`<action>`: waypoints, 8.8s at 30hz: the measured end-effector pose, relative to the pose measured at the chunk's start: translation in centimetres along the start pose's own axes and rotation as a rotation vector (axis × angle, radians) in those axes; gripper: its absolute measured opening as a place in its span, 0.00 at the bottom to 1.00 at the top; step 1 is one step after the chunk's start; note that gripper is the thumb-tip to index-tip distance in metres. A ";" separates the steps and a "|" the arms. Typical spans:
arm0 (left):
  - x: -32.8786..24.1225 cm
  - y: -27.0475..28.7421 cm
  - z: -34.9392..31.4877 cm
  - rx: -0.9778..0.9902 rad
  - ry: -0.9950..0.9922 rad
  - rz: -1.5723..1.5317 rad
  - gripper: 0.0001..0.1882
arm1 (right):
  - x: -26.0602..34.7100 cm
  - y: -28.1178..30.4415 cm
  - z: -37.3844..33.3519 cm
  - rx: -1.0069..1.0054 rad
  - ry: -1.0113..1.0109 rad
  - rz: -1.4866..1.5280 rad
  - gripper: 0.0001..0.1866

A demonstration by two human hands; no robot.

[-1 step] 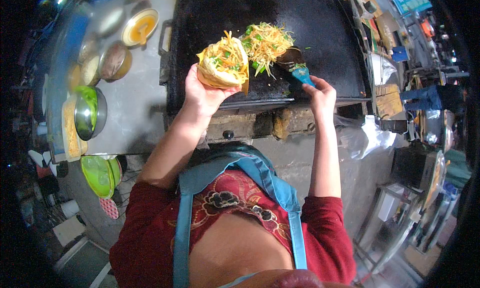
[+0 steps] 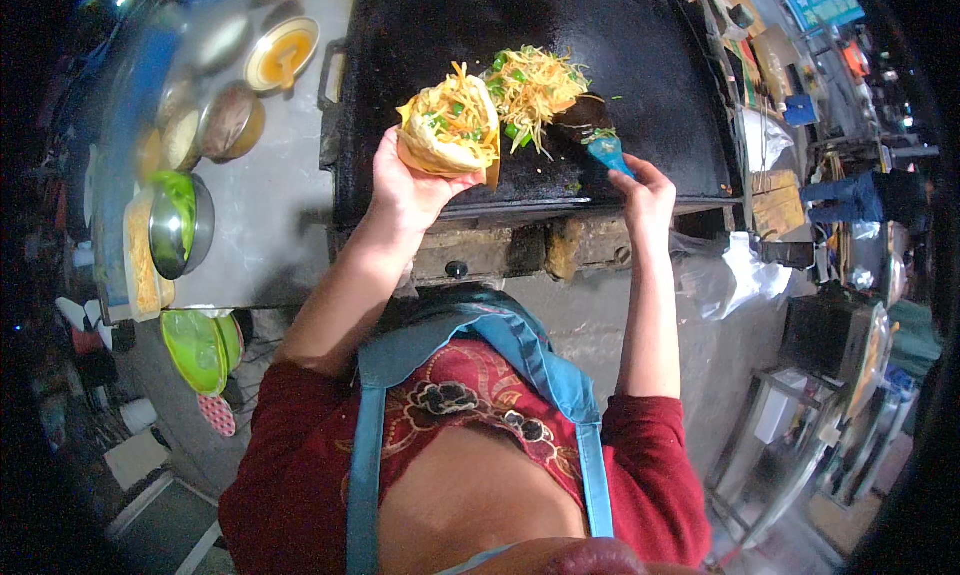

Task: The person assembles a street food wrap by scooping cooked noodles and vegetables from a griddle into a flatbread using a spatula, then wraps it in a plastic bag. They also pack fried pastries into a separate bag and hand the items to a customer.

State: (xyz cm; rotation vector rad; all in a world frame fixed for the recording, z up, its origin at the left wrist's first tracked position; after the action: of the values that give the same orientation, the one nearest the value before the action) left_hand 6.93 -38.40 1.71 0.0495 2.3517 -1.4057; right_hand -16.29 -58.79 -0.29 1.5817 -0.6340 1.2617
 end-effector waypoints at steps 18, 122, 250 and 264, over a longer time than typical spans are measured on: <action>4.3 -0.6 4.6 -0.121 0.157 -0.151 0.28 | 20.2 1.6 -10.2 -0.109 0.954 -0.406 0.23; -1.3 2.1 -5.3 -0.107 -0.089 -0.110 0.28 | 0.3 -2.7 -10.9 0.104 -0.122 0.240 0.20; 1.3 0.6 2.8 -0.170 0.011 -0.065 0.30 | 2.6 -0.7 1.9 0.099 0.030 0.179 0.23; 3.3 -2.1 4.7 -0.106 0.048 -0.124 0.30 | 16.0 1.1 -4.0 0.157 0.362 -0.146 0.24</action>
State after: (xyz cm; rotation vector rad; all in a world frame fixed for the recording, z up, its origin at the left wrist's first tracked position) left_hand 4.90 -44.02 0.32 -0.0951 2.5036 -1.3462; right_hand -13.74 -52.88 14.92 1.4441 -0.1924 1.4666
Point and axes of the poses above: each hand's wrist, its own z-axis towards the middle knuckle, its own y-axis out of the back of the hand, x = y × z, the point moved 10 cm from there along z, towards the middle knuckle, and after that the axes turned 9 degrees about y, right-handed, at the moved point
